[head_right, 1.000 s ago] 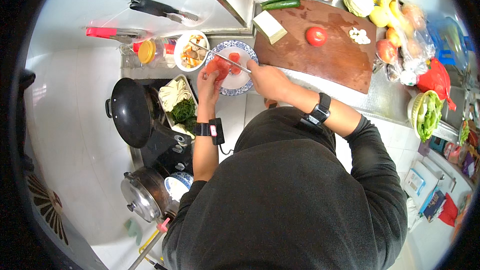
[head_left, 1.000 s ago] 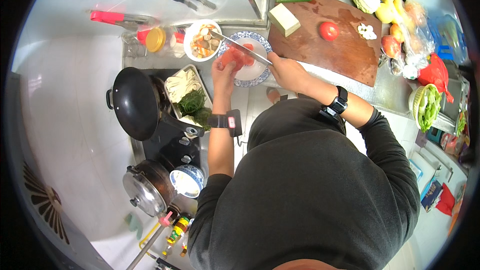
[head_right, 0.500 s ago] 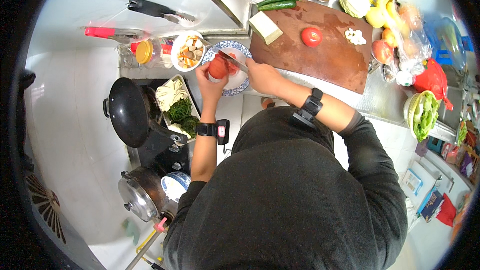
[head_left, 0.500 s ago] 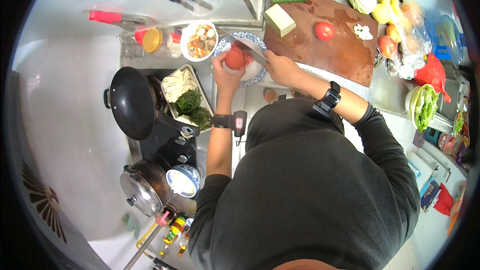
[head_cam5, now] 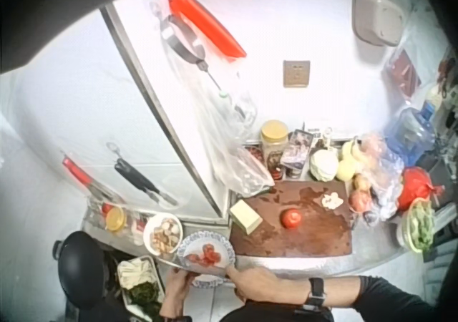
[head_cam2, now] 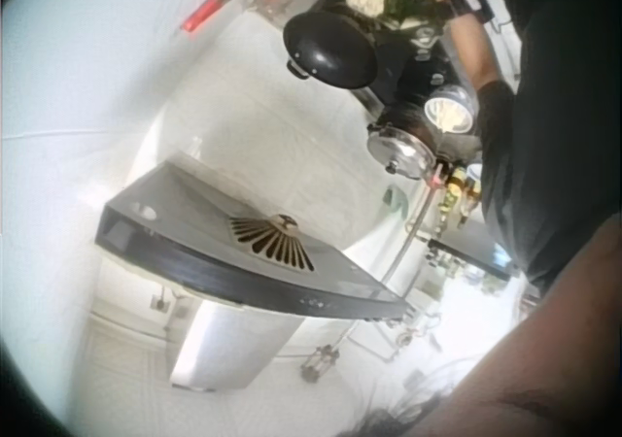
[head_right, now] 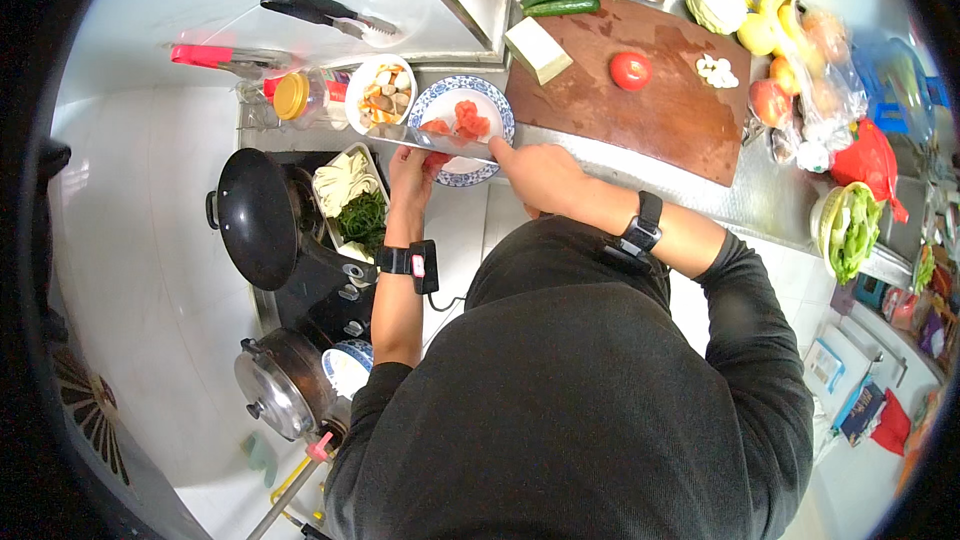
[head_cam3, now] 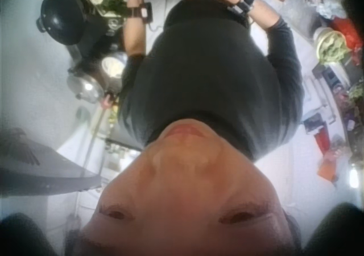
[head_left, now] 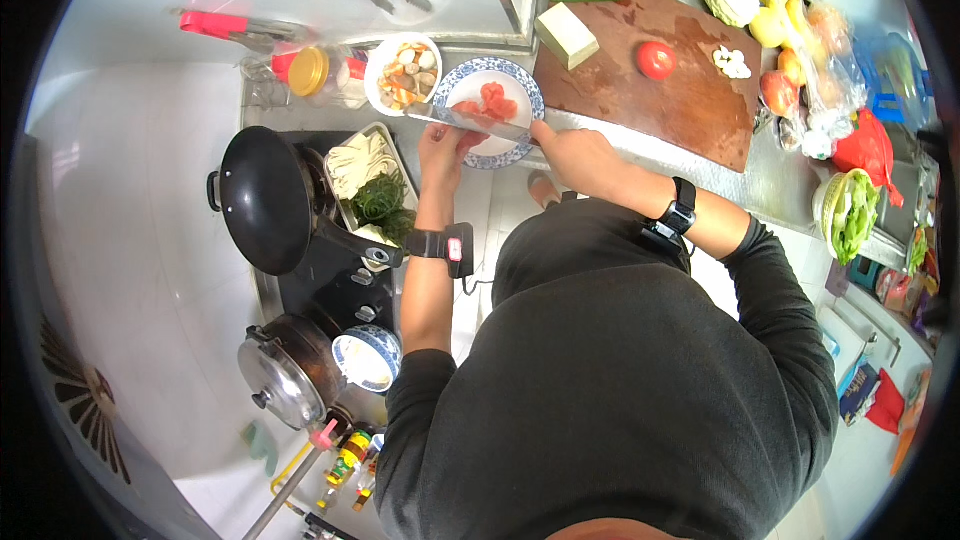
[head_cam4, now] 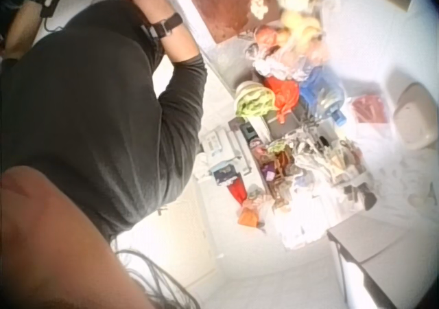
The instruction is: The person chops mushrooms and tofu on a cutting board, then slices tomatoes. The chopped pieces are placed into bowls on the counter.
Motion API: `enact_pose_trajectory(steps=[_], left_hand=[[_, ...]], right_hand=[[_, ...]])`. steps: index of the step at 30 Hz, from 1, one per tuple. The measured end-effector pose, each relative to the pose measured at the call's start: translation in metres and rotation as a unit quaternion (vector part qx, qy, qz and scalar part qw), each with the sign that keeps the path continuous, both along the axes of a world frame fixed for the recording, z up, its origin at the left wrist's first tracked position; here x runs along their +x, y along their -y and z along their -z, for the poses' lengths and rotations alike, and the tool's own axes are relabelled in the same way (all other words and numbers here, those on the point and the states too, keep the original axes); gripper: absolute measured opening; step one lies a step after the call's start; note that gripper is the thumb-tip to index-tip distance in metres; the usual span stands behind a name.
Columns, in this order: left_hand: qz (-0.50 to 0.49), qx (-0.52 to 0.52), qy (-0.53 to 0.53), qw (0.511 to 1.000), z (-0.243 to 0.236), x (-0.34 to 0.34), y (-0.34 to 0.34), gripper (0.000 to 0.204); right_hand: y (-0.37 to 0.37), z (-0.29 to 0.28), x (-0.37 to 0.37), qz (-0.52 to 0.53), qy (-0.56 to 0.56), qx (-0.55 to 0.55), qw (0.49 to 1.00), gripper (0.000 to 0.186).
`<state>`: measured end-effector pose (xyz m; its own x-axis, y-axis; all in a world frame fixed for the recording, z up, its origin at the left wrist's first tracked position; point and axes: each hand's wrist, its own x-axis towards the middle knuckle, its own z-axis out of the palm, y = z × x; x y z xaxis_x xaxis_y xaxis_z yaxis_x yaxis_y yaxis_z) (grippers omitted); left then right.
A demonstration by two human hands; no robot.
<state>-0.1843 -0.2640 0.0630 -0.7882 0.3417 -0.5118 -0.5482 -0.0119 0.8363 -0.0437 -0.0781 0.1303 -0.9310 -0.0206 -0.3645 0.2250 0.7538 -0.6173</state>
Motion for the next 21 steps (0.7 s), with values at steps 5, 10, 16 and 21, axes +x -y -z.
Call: enact_pose_trajectory(steps=[5,10,16,21], left_hand=[[0.016,-0.047,-0.128,0.990,0.014,0.008,-0.004,0.036],[-0.051,-0.189,-0.361,0.912,0.023,0.007,-0.007,0.049],[0.002,-0.269,-0.436,0.858,0.026,0.018,-0.015,0.059],[0.038,-0.257,-0.514,0.817,0.022,0.018,-0.011,0.059]], right_hand=[[0.016,0.006,-0.016,0.031,-0.043,-0.002,0.999,0.032],[0.020,0.007,-0.012,0.054,-0.007,-0.032,0.998,0.039],[0.022,0.017,-0.022,0.104,-0.040,-0.035,0.993,0.041],[0.024,0.033,-0.025,0.118,-0.033,-0.027,0.992,0.044]])
